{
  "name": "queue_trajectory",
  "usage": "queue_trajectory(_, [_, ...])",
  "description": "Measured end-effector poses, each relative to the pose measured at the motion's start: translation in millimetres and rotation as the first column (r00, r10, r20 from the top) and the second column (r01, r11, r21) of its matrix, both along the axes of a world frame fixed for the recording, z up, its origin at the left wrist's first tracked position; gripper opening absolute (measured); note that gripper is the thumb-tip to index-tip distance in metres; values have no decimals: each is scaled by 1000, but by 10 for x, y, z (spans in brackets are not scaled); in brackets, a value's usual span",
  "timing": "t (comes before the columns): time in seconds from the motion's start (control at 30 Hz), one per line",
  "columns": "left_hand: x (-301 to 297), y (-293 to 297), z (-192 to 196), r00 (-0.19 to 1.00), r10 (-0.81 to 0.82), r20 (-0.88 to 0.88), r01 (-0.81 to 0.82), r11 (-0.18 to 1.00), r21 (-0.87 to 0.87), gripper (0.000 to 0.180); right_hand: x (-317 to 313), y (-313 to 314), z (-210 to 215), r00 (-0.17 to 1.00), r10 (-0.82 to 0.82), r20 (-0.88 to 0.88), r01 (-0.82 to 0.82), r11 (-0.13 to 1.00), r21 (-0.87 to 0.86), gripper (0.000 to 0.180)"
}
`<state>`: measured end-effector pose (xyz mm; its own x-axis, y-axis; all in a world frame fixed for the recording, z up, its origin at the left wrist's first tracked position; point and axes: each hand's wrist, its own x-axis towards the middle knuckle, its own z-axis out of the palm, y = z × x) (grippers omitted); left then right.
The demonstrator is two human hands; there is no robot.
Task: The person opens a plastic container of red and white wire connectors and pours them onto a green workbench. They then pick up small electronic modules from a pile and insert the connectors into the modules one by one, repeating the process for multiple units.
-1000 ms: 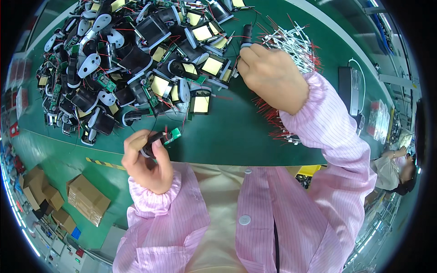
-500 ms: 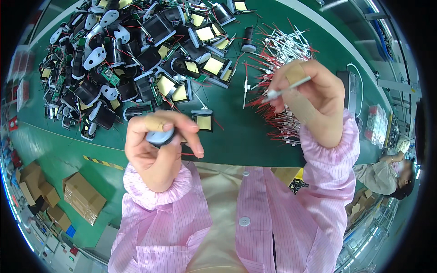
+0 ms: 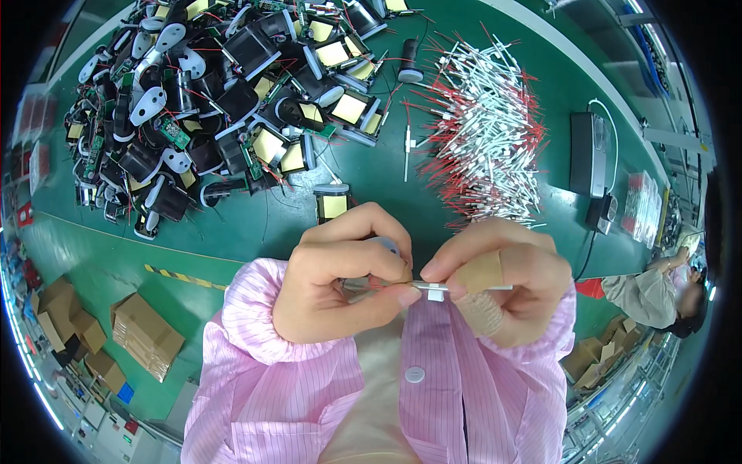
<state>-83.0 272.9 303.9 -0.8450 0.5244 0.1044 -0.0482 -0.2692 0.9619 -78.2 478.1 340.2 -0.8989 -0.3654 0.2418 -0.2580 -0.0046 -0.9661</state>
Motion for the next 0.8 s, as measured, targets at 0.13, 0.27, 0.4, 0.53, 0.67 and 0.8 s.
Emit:
queue_trajectory(0.13, [32, 42, 21, 998, 45, -45, -49, 995, -90, 8, 154, -42, -31, 991, -135, 12, 134, 989, 59, 5])
queue_trajectory(0.27, [61, 25, -52, 991, 31, -132, -48, 991, -127, 10, 184, -61, -27, 994, -113, -10, 113, 983, 143, 5])
queue_trajectory(0.4, [51, -37, -2, 994, -52, -101, 43, 994, -98, 12, 152, 21, -113, 997, -11, 76, 13, 1000, -20, 4])
queue_trajectory(0.53, [59, -42, 7, 998, 10, -66, -11, 1000, -20, 11, 296, -1, -228, 949, -105, 297, 198, 933, -302, 6])
queue_trajectory(0.67, [93, -53, 14, 994, 97, -51, -97, 995, 7, 14, 321, -42, -204, 921, -125, 369, 272, 885, -378, 22])
queue_trajectory(0.8, [87, -49, 81, 975, 70, -211, -101, 985, -137, 14, 236, -114, -131, 935, -44, 352, 133, 963, -235, 27])
